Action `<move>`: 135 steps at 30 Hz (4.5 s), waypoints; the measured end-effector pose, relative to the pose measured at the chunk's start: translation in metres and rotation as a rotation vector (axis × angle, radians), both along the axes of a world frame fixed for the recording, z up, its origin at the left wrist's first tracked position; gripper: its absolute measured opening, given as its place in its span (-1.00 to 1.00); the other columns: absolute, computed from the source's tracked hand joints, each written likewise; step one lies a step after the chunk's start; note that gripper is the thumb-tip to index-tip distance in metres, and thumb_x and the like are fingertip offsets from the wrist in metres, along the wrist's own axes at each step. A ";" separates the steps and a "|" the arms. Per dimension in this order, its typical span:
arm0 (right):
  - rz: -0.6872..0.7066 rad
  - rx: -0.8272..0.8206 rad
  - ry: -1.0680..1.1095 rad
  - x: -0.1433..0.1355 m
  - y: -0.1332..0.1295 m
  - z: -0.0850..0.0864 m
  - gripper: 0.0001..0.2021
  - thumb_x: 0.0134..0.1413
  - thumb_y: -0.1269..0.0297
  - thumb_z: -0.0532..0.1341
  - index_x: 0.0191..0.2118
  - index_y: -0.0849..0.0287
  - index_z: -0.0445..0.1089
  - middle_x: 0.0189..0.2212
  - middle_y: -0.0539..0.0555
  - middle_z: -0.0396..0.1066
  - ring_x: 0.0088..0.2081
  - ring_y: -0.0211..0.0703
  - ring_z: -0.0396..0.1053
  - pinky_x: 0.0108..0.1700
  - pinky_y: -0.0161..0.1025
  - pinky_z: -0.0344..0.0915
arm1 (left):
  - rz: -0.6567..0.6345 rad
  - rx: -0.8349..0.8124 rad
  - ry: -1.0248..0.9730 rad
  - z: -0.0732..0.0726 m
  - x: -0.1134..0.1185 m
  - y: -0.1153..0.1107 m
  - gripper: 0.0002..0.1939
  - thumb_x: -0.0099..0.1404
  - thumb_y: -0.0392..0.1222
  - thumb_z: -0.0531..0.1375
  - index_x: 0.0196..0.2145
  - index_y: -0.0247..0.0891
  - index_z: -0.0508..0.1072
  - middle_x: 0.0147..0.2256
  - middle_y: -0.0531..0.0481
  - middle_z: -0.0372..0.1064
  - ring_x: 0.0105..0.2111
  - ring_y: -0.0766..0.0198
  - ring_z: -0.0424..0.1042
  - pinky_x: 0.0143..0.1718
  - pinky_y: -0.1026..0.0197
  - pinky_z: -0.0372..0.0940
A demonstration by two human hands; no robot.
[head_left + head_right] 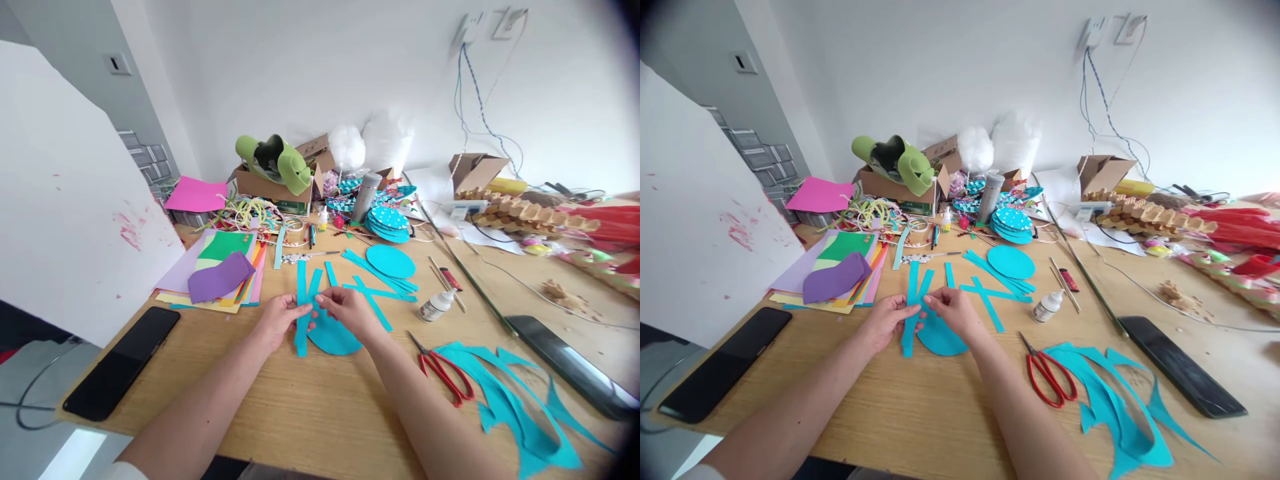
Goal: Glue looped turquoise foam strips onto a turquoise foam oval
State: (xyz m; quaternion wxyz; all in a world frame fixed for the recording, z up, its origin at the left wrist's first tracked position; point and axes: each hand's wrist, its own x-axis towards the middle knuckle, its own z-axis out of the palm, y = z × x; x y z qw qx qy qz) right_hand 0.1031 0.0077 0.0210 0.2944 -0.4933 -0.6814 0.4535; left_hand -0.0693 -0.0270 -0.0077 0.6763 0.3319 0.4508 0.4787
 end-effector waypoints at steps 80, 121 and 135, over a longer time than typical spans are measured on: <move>-0.118 -0.369 0.311 0.082 0.049 -0.016 -0.65 -0.32 0.09 0.45 -0.51 0.23 0.38 -0.59 -0.03 0.35 -0.54 -0.34 0.30 -0.49 -0.35 0.29 | -0.280 0.774 1.450 -0.013 0.005 -0.013 -0.26 0.05 0.22 0.30 0.09 -0.24 0.33 0.26 -0.27 0.05 0.28 -0.12 -0.01 0.25 -0.16 -0.07; 0.049 0.551 -0.492 0.049 0.043 -0.032 -0.66 -0.10 0.01 0.34 -0.21 0.09 0.53 -0.28 0.14 0.44 -0.17 0.02 0.29 -0.11 -0.12 0.25 | -0.425 0.733 1.242 0.003 -0.031 0.004 -0.49 0.08 0.01 0.36 -0.01 -0.12 0.48 0.21 -0.11 0.20 0.29 -0.04 -0.02 0.24 -0.13 -0.05; 0.173 0.550 -0.535 0.046 0.039 -0.037 -0.58 0.04 -0.01 0.26 -0.02 0.10 0.46 -0.19 0.16 0.49 -0.09 0.09 0.23 -0.04 -0.01 0.17 | -0.465 0.755 1.313 -0.002 -0.032 0.005 -0.47 0.07 -0.02 0.37 0.02 -0.13 0.47 0.20 -0.14 0.21 0.25 -0.04 0.06 0.23 -0.08 -0.04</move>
